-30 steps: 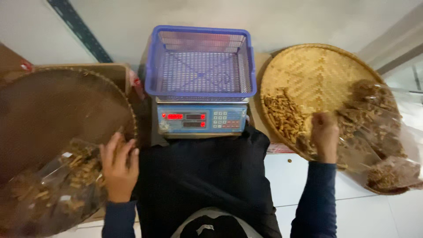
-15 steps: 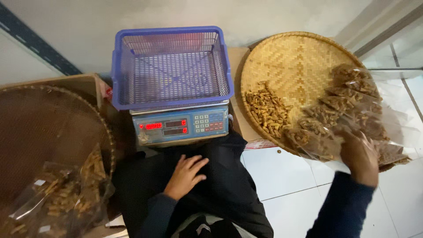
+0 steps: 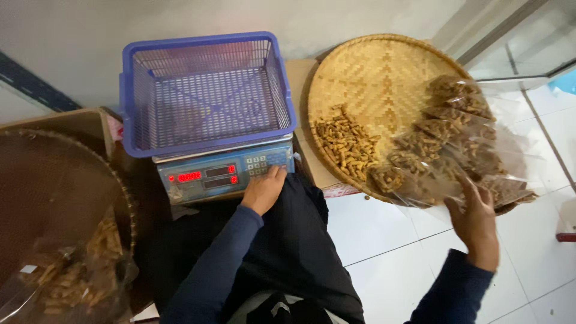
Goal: The person sits on the floor and fills clear plastic bags with dried food pieces from woven trays, places each bag in the blue basket on a digital scale to weigh it, adjusts the contents, then sets filled bags on the trays beside them. They repeat this weighing and bagging cycle throughout the episode.
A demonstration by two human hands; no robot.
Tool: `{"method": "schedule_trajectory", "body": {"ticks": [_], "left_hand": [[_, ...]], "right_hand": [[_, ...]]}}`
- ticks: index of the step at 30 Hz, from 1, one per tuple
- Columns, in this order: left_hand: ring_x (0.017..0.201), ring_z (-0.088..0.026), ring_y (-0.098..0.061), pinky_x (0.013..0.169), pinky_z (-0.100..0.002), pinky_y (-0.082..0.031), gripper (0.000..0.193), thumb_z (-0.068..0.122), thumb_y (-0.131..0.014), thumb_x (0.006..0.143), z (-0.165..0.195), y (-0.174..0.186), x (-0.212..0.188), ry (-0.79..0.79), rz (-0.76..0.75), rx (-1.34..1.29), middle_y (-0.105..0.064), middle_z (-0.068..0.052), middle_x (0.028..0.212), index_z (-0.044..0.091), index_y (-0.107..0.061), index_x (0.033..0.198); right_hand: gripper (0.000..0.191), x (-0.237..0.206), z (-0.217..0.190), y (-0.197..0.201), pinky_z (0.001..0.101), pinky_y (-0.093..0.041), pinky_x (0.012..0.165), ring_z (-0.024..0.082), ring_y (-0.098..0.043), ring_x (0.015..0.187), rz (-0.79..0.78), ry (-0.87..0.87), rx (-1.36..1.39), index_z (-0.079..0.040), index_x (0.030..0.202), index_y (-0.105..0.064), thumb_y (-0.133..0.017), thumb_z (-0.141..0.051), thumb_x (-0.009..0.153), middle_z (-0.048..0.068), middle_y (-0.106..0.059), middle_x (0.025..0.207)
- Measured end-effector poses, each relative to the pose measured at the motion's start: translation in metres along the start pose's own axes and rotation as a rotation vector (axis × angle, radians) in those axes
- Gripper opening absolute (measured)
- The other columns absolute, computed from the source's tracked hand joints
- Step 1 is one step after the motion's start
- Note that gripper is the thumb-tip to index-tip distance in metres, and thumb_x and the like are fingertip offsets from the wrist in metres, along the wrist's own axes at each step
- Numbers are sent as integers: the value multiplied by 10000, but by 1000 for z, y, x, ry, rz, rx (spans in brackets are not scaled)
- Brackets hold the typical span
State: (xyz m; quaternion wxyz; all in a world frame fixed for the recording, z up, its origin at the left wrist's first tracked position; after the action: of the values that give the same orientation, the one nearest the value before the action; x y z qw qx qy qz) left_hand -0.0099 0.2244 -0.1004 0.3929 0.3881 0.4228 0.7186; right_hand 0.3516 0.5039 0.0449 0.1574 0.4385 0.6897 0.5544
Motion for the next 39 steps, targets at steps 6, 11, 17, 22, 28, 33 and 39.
{"method": "schedule_trajectory", "body": {"ticks": [6, 11, 17, 22, 28, 33, 39], "left_hand": [[874, -429, -703, 714, -542, -569, 148, 101, -499, 929, -34, -67, -57, 89, -215, -88, -627, -220, 1202, 44, -596, 1025], [1014, -429, -692, 841, -540, -555, 202, 163, -484, 985, -67, -90, -102, 265, -367, -200, -684, -223, 1096, 59, -631, 1074], [1030, -387, -663, 851, -504, -542, 316, 231, -596, 949, -61, -37, -117, 359, -517, -311, -665, -167, 1167, 115, -611, 1243], [1014, -369, -695, 808, -454, -565, 227, 226, -620, 975, -73, 112, -148, 323, 113, -313, -714, -115, 1170, 135, -685, 1172], [1028, -323, -711, 855, -416, -577, 189, 178, -604, 1057, -125, 185, -237, 576, 651, -202, -713, -128, 1160, 83, -692, 1194], [942, -314, -708, 786, -421, -567, 244, 195, -599, 1046, -145, 154, -275, 840, 709, -236, -724, -131, 1149, 69, -701, 1228], [991, -308, -704, 810, -403, -578, 224, 187, -591, 1057, -132, 160, -269, 717, 832, -206, -713, -133, 1168, 68, -692, 1217]], "right_hand": [[417, -2, -29, -1, 455, -453, 1143, 343, -502, 1369, 140, 185, -93, -209, 1399, -628, -700, -91, 1005, 125, -527, 1492], [511, -3, -48, -43, 631, -117, 1258, 363, -393, 1537, 10, 297, -578, -324, 1259, -760, -793, -309, 750, 80, -542, 1595], [65, 2, -71, -59, 621, -20, 1289, 256, -474, 1481, 126, 358, -809, -360, 1039, -748, -684, -362, 1047, -91, -639, 1426], [131, 14, -101, -47, 632, -92, 1273, 237, -527, 1319, 157, 426, -585, -281, 1103, -681, -568, -277, 1168, -60, -656, 1181], [237, 43, -154, 1, 530, -372, 1143, 299, -607, 1035, 184, 448, -442, -137, 947, -548, -532, -211, 1171, 67, -631, 960], [199, 68, -244, 54, 469, -513, 733, 392, -658, 830, 229, 519, -144, -30, 1021, -569, -617, -146, 1175, 190, -657, 886], [139, 88, -394, 51, 483, -488, 667, 420, -640, 792, 257, 752, 123, -7, 1063, -572, -616, -84, 1171, 222, -648, 877]]}}
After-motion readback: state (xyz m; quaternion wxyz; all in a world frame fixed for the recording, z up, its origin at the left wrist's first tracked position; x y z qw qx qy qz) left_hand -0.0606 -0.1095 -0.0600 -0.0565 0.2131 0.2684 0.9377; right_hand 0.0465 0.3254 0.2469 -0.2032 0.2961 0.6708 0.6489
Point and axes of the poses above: each hand's wrist, its own x-axis towards the middle knuckle, its own y-axis out of the back of the hand, z = x × y, the point moved 10 cm from there along x, towards the middle knuckle
